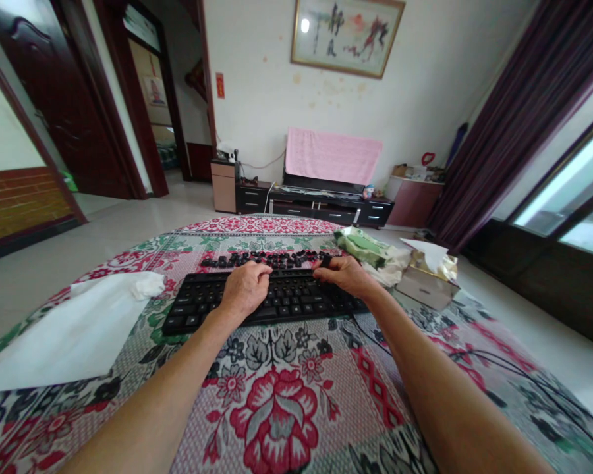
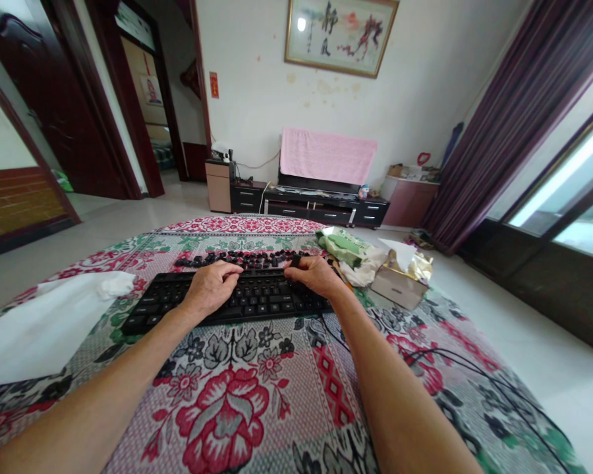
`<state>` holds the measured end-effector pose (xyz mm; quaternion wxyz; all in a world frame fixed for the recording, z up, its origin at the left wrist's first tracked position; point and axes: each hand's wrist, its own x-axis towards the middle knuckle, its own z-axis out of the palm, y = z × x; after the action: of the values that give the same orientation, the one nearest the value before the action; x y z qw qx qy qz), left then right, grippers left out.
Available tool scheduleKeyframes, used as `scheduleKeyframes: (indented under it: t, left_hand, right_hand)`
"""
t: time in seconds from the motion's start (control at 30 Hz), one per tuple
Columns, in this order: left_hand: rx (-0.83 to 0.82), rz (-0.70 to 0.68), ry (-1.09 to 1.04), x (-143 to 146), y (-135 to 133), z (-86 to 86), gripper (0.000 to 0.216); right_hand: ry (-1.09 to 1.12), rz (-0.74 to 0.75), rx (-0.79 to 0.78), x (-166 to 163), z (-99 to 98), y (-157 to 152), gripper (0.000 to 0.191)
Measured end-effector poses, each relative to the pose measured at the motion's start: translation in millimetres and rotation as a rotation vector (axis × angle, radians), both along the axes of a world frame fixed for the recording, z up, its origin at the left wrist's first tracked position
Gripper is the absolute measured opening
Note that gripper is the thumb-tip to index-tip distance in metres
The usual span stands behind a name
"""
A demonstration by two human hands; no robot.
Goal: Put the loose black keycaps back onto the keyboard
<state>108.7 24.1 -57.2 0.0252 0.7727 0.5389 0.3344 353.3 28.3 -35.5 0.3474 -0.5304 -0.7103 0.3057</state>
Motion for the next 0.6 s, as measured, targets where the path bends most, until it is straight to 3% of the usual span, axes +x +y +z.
scheduleKeyframes:
  t: [0.13, 0.33, 0.6]
  left_hand:
    - [0.01, -0.001, 0.012, -0.1, 0.5, -0.8, 0.027]
    - [0.015, -0.007, 0.022, 0.2, 0.2, -0.8, 0.027]
    - [0.019, -0.01, 0.049, 0.4, -0.6, -0.3, 0.027]
  right_hand:
    - [-0.021, 0.002, 0.02, 0.7, 1.6, -0.6, 0.022]
    - [-0.04, 0.146, 0.025, 2.4, 2.3, -2.2, 0.019]
    - [-0.031, 0.141, 0.026, 3.9, -1.1, -0.9, 0.019]
